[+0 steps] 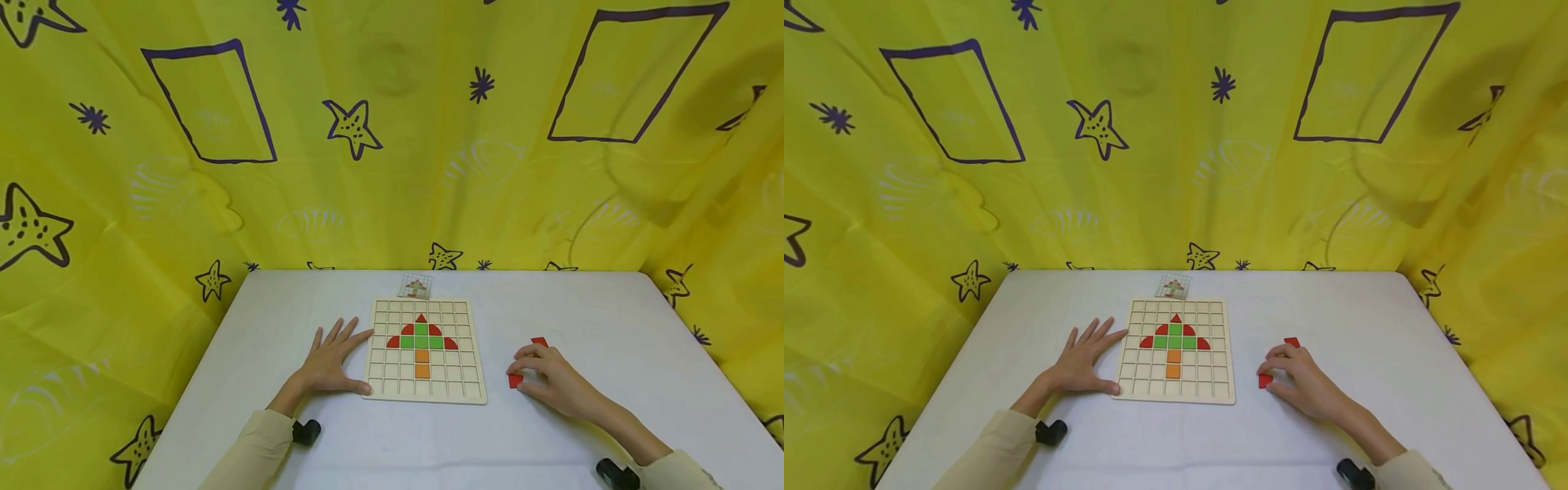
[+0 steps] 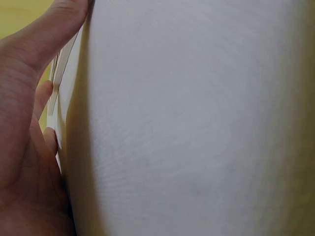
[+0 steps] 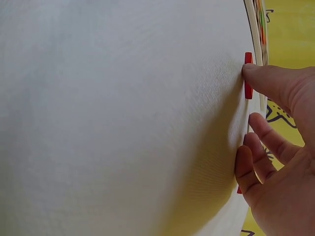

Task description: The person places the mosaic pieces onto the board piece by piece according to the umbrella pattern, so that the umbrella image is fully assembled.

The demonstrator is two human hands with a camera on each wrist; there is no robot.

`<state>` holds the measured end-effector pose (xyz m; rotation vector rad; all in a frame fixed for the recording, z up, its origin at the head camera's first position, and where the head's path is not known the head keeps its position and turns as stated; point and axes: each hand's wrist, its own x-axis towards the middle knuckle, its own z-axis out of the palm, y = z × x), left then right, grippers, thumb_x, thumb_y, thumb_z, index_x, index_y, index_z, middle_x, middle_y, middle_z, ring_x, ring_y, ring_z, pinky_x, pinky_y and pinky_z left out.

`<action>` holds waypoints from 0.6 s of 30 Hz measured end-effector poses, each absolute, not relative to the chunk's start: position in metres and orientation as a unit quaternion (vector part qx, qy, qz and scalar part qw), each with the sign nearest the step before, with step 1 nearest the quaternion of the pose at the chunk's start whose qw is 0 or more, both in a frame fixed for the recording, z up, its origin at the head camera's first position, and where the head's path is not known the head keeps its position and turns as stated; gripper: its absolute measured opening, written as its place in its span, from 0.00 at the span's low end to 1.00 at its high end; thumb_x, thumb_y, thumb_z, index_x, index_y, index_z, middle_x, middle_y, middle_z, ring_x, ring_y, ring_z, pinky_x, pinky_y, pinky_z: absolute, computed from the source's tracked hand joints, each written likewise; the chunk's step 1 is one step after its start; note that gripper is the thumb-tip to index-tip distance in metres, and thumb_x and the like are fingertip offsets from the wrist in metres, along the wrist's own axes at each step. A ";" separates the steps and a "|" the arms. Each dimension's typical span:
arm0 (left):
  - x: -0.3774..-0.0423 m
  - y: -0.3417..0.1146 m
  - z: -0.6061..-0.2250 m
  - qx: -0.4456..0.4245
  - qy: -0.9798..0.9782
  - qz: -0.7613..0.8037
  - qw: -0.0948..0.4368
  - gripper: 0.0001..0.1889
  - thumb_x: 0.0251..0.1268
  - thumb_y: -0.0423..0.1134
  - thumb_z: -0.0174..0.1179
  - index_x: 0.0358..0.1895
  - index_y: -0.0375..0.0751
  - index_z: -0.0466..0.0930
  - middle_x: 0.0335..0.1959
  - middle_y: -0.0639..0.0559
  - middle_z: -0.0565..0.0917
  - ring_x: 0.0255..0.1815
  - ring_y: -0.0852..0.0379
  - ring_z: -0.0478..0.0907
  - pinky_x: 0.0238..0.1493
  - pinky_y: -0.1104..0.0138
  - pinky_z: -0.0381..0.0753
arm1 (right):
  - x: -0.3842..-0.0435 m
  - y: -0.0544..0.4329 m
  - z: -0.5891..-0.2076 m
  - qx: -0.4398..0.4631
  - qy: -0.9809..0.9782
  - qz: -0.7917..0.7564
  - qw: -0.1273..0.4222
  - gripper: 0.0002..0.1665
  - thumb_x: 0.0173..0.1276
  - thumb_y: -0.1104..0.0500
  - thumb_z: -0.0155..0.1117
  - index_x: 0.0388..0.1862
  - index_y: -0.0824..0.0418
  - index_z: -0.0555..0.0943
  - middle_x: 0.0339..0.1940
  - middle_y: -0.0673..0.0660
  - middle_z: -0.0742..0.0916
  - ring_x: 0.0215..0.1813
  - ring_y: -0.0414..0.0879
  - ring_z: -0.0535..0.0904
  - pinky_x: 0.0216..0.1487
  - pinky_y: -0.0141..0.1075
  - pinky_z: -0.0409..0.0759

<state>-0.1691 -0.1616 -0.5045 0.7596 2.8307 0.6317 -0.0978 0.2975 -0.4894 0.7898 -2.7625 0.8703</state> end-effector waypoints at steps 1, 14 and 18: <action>-0.169 -0.162 -0.505 0.255 0.941 0.213 0.068 0.59 0.40 0.70 0.77 0.80 0.54 0.63 0.84 0.40 0.53 0.83 0.32 0.41 0.74 0.29 0.33 | -0.098 0.297 -0.489 0.262 -0.919 0.287 0.069 0.20 0.56 0.67 0.79 0.42 0.45 0.88 0.51 0.49 0.81 0.53 0.50 0.72 0.47 0.39 0.76; -0.170 -0.161 -0.504 0.243 0.946 0.198 0.087 0.59 0.41 0.70 0.76 0.81 0.56 0.62 0.85 0.43 0.50 0.84 0.35 0.39 0.75 0.30 0.32 | -0.106 0.294 -0.477 0.295 -0.910 0.284 0.055 0.17 0.59 0.62 0.80 0.41 0.43 0.85 0.51 0.47 0.82 0.53 0.48 0.75 0.52 0.40 0.78; -0.170 -0.161 -0.505 0.245 0.946 0.200 0.076 0.59 0.40 0.70 0.77 0.80 0.56 0.63 0.84 0.42 0.51 0.84 0.34 0.40 0.74 0.29 0.34 | -0.109 0.290 -0.474 0.314 -0.900 0.293 0.066 0.19 0.57 0.65 0.80 0.41 0.45 0.86 0.50 0.47 0.83 0.53 0.46 0.76 0.52 0.34 0.77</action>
